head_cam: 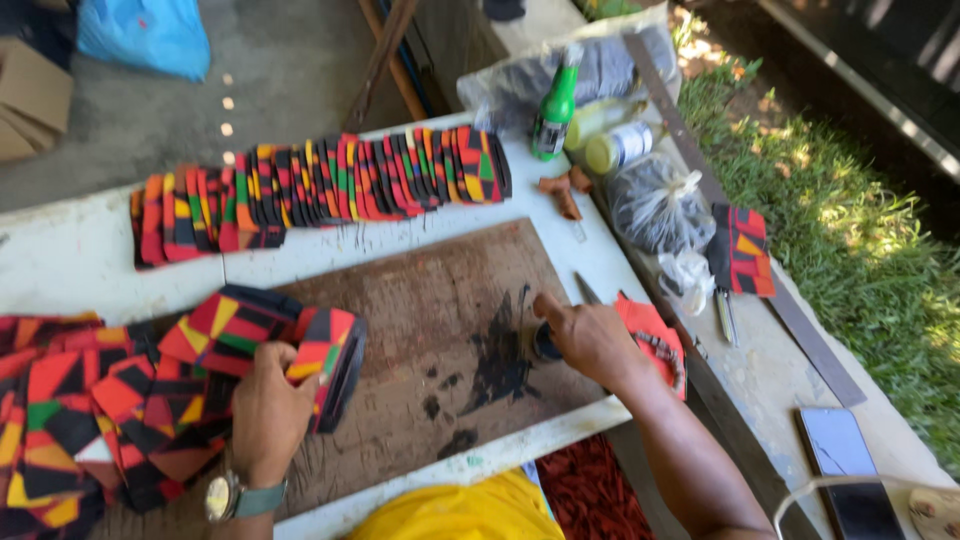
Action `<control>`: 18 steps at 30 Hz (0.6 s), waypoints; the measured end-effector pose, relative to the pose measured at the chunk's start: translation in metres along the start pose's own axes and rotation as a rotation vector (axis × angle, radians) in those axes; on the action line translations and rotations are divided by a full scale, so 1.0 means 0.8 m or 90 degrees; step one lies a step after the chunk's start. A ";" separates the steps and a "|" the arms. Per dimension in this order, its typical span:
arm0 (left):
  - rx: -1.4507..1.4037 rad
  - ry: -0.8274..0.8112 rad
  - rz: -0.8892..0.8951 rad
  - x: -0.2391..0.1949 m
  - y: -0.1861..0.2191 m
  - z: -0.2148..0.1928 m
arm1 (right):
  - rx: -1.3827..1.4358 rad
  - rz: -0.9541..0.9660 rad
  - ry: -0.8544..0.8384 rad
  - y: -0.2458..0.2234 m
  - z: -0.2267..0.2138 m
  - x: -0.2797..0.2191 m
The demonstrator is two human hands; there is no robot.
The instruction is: The person paints the edges of small patterned pouches using a small brush dipped in dark paint. They handle each pouch one at a time, apply paint along the edges, and place the finished pouches into a growing stack on the table.
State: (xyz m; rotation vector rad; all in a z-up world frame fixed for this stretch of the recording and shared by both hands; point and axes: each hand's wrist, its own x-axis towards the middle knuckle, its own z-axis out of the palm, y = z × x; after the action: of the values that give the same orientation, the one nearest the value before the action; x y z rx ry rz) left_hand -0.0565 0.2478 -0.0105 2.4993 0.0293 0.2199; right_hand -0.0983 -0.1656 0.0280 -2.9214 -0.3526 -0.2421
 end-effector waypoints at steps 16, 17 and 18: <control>-1.118 -0.361 0.026 0.095 0.198 0.114 | 0.511 0.022 0.350 -0.016 -0.088 -0.014; -1.133 -0.386 0.047 0.100 0.213 0.119 | 0.540 0.008 0.351 -0.017 -0.088 -0.015; -1.147 -0.415 0.065 0.105 0.229 0.125 | 0.567 -0.003 0.354 -0.018 -0.089 -0.017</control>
State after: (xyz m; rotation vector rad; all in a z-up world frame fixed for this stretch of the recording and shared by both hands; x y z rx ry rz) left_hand 0.0375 0.0474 0.0309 0.6777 -0.3831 -0.3999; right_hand -0.1245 -0.1693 0.0969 -1.8857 -0.2738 -0.6719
